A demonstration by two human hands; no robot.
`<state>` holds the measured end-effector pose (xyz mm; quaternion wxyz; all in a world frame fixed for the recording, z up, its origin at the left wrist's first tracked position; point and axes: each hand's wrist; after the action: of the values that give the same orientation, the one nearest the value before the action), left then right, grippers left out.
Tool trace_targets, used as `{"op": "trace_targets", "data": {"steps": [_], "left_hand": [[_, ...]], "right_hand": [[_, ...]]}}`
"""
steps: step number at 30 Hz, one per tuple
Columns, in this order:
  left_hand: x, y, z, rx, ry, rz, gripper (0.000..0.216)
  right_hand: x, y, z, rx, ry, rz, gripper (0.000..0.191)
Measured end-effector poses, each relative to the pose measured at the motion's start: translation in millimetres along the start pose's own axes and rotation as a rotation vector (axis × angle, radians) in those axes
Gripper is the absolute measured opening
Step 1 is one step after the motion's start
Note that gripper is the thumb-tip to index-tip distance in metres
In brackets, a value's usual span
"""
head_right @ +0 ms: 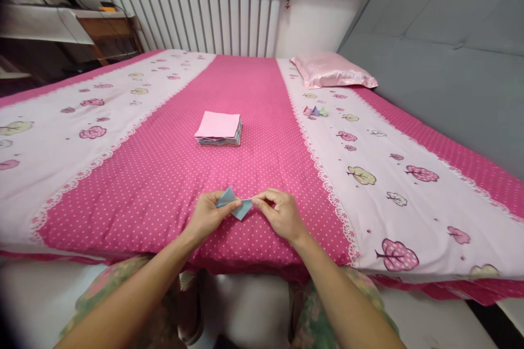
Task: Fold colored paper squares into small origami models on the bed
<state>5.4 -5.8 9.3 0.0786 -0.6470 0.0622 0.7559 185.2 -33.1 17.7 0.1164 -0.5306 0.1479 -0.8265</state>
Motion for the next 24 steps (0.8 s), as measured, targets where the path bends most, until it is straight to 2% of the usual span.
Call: {"op": "trace_targets", "data": {"steps": [7,14,19,24], "left_hand": [[2,0,-1,0.021,0.079,0.06,0.022],[-2,1,-2,0.049,0.119,0.055,0.021],[-2,1,-2,0.046,0.107,0.051,0.021],[0,0,-2,0.098,0.162,0.061,0.02]], "right_hand": [[-3,1,-1,0.021,-0.023,-0.034,0.018],[-5,4,-14,0.097,-0.155,-0.174,0.015],[-9,5,-18,0.077,-0.252,-0.263,0.018],[-9,3,-17,0.01,-0.355,-0.344,0.02]]}}
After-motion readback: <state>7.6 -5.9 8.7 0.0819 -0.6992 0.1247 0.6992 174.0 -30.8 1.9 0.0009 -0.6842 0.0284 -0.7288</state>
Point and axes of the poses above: each hand's wrist, its own y-axis away from the middle knuckle, its own z-axis out of the back of the hand, x = y × z, and after that the axes turned 5 degrees about -x, right-handed
